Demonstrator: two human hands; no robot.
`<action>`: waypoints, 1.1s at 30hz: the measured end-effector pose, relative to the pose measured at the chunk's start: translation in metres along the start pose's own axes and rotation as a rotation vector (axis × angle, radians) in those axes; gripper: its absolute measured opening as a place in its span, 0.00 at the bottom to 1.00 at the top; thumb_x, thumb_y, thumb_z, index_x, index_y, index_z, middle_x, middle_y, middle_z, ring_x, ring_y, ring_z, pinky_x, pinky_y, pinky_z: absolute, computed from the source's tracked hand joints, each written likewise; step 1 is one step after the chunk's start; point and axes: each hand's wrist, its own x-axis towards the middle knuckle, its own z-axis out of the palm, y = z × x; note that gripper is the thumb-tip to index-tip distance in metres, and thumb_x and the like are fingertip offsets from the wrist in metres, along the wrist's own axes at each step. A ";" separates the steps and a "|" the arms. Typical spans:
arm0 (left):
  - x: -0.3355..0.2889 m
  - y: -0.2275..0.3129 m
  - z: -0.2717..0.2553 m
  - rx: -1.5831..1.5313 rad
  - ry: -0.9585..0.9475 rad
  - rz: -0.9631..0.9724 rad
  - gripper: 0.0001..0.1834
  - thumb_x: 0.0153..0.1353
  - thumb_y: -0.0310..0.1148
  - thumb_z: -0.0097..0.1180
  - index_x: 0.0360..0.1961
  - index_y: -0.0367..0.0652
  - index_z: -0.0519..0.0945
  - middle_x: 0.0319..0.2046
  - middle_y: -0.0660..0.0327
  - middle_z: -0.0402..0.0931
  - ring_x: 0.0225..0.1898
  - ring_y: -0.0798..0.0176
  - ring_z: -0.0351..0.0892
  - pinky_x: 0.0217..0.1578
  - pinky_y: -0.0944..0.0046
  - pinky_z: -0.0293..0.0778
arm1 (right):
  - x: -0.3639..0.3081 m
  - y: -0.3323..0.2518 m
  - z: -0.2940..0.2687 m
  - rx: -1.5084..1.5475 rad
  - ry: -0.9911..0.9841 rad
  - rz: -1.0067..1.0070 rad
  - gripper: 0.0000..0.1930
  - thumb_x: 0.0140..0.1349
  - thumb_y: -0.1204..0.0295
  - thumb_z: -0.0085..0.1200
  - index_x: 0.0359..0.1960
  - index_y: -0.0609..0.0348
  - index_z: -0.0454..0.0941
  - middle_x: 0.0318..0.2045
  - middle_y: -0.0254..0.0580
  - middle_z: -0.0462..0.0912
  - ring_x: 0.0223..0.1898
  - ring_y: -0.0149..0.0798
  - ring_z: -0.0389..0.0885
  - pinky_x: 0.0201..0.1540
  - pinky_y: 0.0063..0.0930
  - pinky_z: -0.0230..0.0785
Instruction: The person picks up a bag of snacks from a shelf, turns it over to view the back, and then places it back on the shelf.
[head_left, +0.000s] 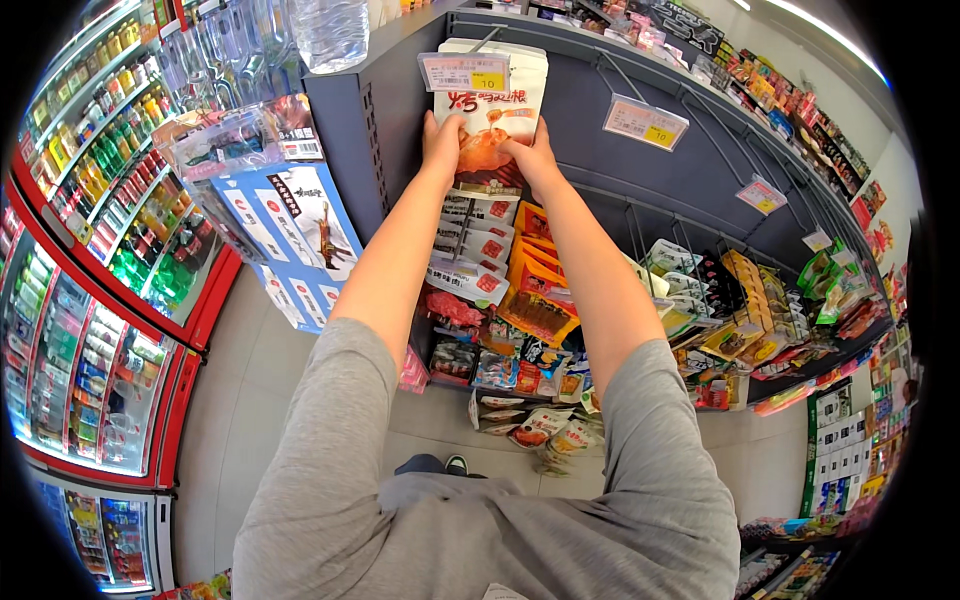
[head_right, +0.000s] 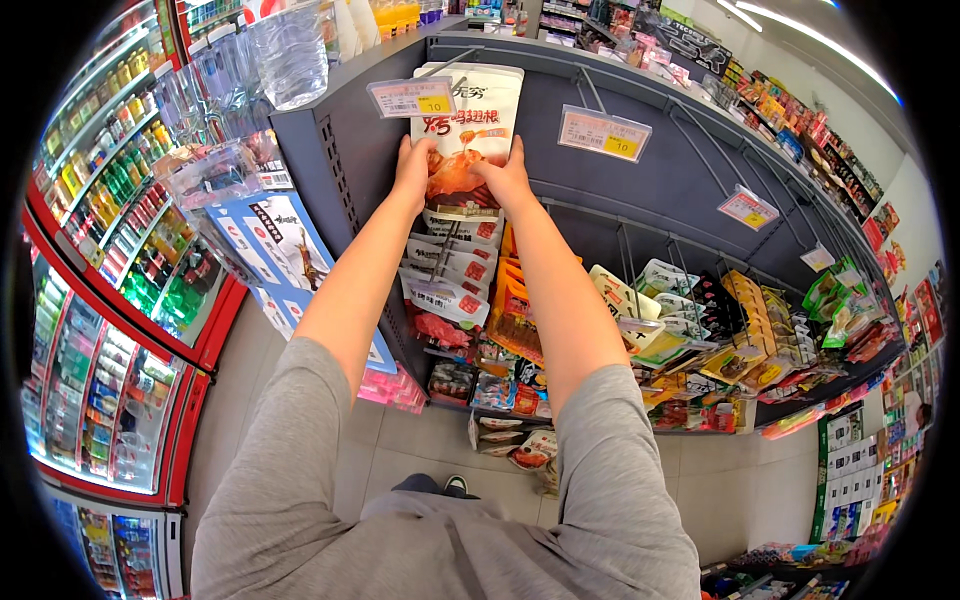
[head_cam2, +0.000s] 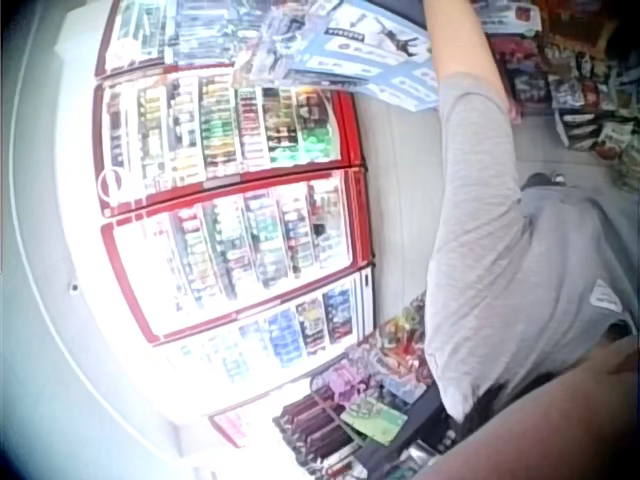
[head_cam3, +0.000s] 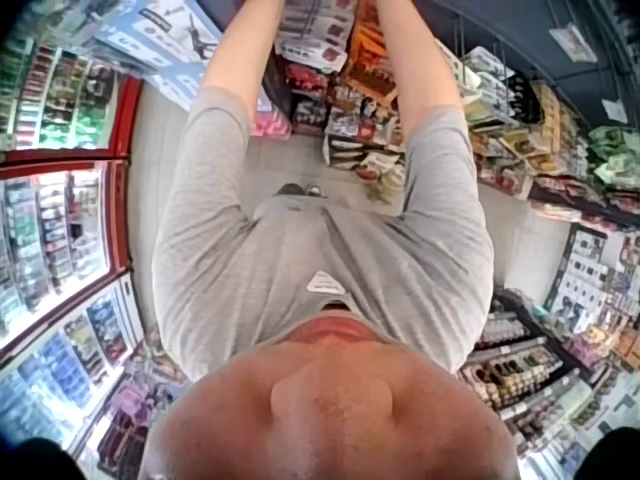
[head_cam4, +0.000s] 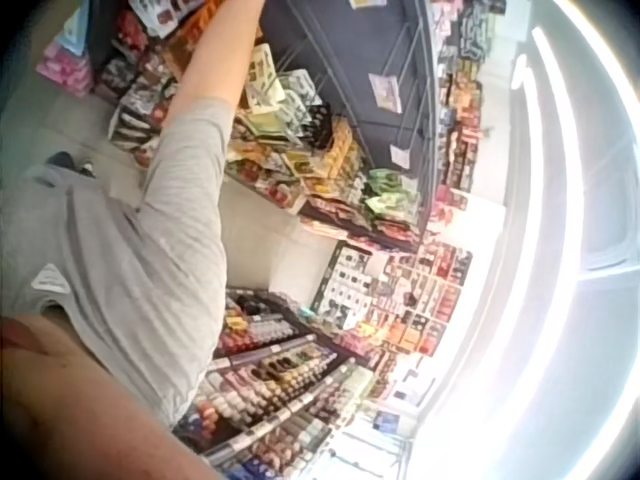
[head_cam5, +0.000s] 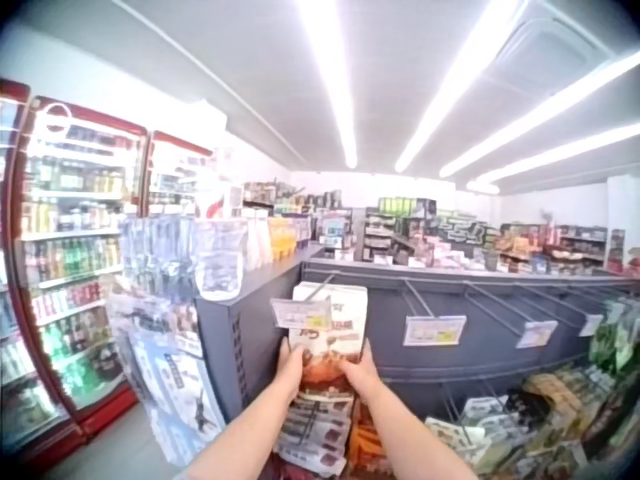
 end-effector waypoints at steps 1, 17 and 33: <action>-0.003 0.001 0.005 -0.055 -0.060 -0.036 0.36 0.49 0.33 0.50 0.59 0.32 0.56 0.48 0.50 0.67 0.47 0.61 0.69 0.47 0.65 0.65 | -0.002 0.000 -0.001 0.023 -0.021 0.015 0.33 0.44 0.78 0.56 0.55 0.61 0.56 0.41 0.43 0.73 0.45 0.35 0.72 0.50 0.27 0.64; -0.028 -0.007 -0.008 -0.115 -0.049 0.077 0.29 0.51 0.31 0.49 0.55 0.37 0.55 0.44 0.53 0.65 0.43 0.63 0.67 0.45 0.65 0.65 | -0.026 0.001 0.005 0.155 -0.015 -0.160 0.44 0.46 0.78 0.55 0.64 0.61 0.43 0.35 0.40 0.73 0.38 0.32 0.73 0.41 0.24 0.68; -0.098 -0.007 -0.038 0.056 -0.059 -0.060 0.35 0.56 0.36 0.47 0.63 0.37 0.50 0.64 0.47 0.47 0.65 0.56 0.47 0.62 0.63 0.45 | -0.097 0.017 -0.014 -0.262 0.172 -0.170 0.44 0.47 0.72 0.59 0.64 0.57 0.45 0.59 0.57 0.57 0.60 0.49 0.58 0.58 0.39 0.54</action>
